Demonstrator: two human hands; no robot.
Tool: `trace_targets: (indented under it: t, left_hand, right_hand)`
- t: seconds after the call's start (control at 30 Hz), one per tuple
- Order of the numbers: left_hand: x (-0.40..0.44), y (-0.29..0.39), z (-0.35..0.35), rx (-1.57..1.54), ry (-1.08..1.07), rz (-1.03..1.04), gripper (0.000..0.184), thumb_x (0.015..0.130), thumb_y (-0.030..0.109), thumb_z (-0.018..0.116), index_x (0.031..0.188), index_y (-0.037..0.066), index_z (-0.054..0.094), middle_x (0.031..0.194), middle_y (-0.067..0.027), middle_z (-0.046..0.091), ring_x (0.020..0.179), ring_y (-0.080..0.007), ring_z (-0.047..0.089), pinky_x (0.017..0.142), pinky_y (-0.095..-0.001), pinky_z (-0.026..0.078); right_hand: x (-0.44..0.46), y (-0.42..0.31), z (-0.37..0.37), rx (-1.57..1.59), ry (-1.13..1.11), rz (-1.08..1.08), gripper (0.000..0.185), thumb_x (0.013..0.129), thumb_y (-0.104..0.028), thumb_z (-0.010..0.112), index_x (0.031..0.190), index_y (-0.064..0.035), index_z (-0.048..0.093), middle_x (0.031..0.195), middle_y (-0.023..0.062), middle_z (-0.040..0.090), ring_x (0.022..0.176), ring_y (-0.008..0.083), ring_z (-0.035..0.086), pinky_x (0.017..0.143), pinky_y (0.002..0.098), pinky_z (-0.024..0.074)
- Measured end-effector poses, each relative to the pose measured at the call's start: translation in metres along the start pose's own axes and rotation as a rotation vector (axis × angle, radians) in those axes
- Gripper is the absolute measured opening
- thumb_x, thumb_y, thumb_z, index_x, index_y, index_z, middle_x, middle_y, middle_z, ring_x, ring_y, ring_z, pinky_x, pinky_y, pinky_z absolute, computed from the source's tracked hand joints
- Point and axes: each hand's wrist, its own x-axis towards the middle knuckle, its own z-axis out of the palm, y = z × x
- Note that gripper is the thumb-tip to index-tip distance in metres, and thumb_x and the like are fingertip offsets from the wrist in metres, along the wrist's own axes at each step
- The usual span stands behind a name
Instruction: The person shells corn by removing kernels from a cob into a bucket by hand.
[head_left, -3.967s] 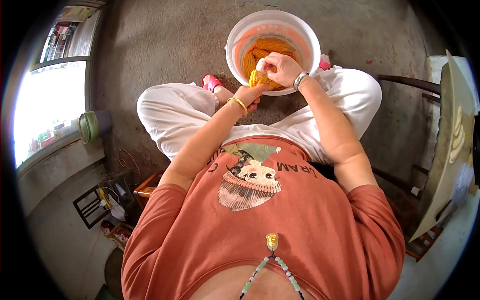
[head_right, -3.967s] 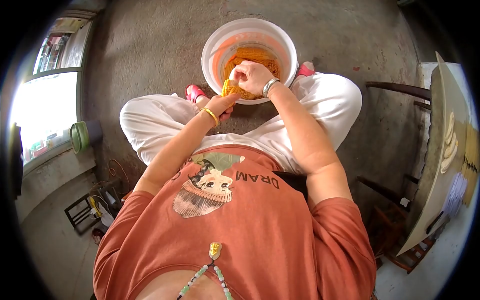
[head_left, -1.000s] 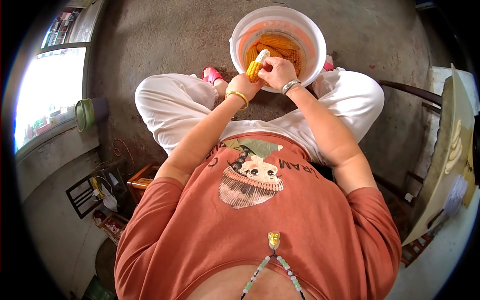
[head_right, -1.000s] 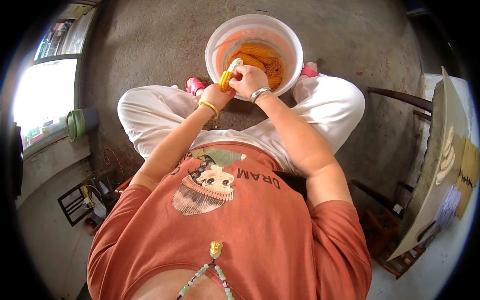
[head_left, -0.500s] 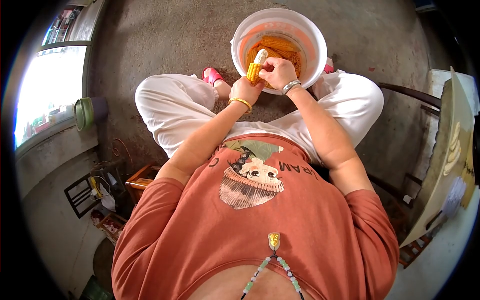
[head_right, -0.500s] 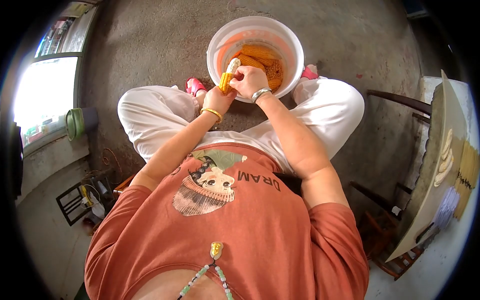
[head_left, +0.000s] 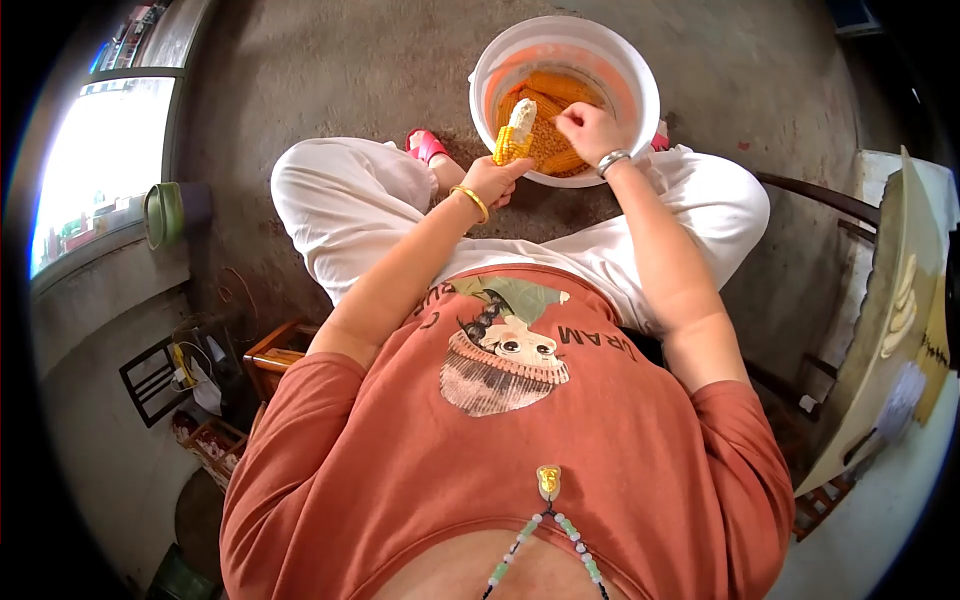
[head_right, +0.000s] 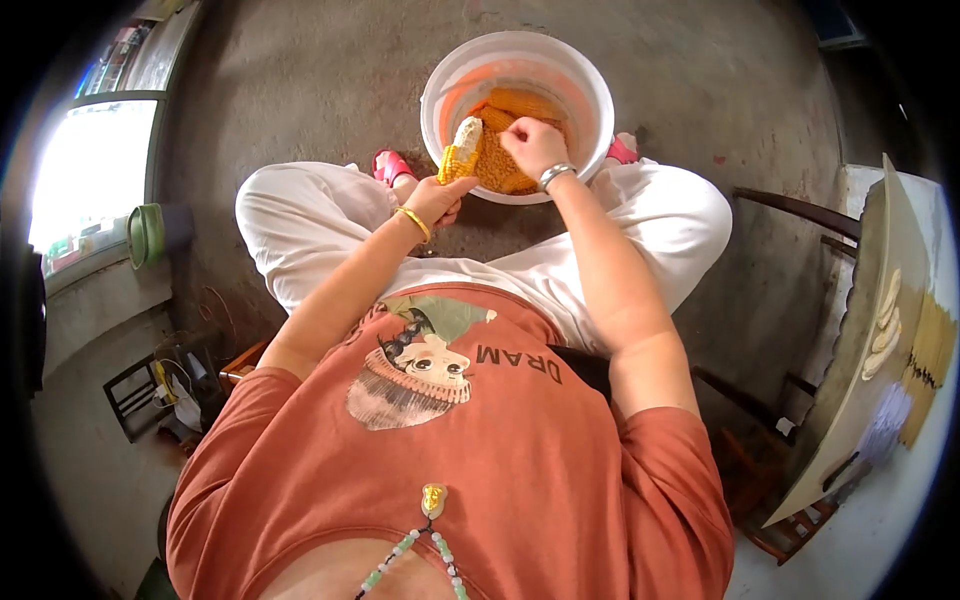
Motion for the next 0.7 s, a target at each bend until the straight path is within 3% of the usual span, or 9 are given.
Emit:
trace_targets:
  t: [0.13,0.23,0.33,0.37,0.5,0.7]
  left_hand:
    - [0.003,-0.006,0.002,-0.098,-0.113,-0.045,0.030,0.080,0.032,0.068,0.070,0.010,0.050,0.051,0.0017,0.041,0.037,-0.0088,0.037,0.034,-0.0247,0.024]
    - [0.002,-0.002,-0.002,-0.193,-0.175,-0.106,0.028,0.082,0.031,0.066,0.072,0.011,0.049,0.052,0.0024,0.039,0.037,-0.0084,0.034,0.035,-0.0235,0.022]
    - [0.001,0.001,-0.005,-0.227,-0.224,-0.147,0.024,0.084,0.030,0.063,0.077,0.012,0.050,0.053,0.0031,0.038,0.038,-0.0077,0.031,0.036,-0.0217,0.021]
    - [0.003,0.000,-0.006,-0.230,-0.241,-0.148,0.024,0.084,0.031,0.063,0.077,0.012,0.051,0.053,0.0032,0.038,0.038,-0.0074,0.032,0.036,-0.0215,0.020]
    - [0.009,-0.005,-0.006,-0.274,-0.320,-0.160,0.021,0.083,0.031,0.064,0.080,0.014,0.053,0.053,0.0038,0.038,0.038,-0.0062,0.031,0.036,-0.0214,0.020]
    - [0.004,0.001,-0.005,-0.237,-0.292,-0.167,0.020,0.082,0.030,0.065,0.079,0.014,0.054,0.053,0.0041,0.038,0.038,-0.0058,0.030,0.035,-0.0213,0.019]
  right_hand:
    - [-0.013,-0.014,0.014,0.025,-0.125,-0.062,0.025,0.078,-0.029,0.065,0.082,-0.0037,0.064,0.075,0.0153,0.064,0.069,0.0277,0.063,0.068,0.0343,0.0500]
    - [-0.009,-0.009,0.011,0.118,-0.316,-0.027,0.030,0.082,-0.028,0.065,0.092,-0.0003,0.061,0.079,0.0075,0.064,0.070,0.0122,0.058,0.065,0.0269,0.0470]
    - [-0.010,-0.011,0.007,0.301,-0.448,0.079,0.044,0.079,-0.038,0.069,0.101,0.0002,0.060,0.092,0.0121,0.065,0.084,0.0170,0.061,0.077,0.0295,0.0473]
    - [-0.008,-0.011,0.005,0.290,-0.539,0.141,0.049,0.080,-0.034,0.070,0.112,-0.0004,0.055,0.103,0.0095,0.062,0.091,0.0150,0.058,0.080,0.0273,0.0456]
    - [-0.011,-0.012,0.008,0.583,-0.726,0.273,0.047,0.082,-0.025,0.067,0.119,-0.0037,0.049,0.108,0.0050,0.058,0.091,0.0110,0.057,0.080,0.0252,0.0470]
    - [-0.016,-0.018,0.012,0.698,-0.687,0.413,0.042,0.084,-0.027,0.066,0.116,-0.0040,0.052,0.101,0.0030,0.059,0.088,0.0088,0.056,0.076,0.0247,0.0462]
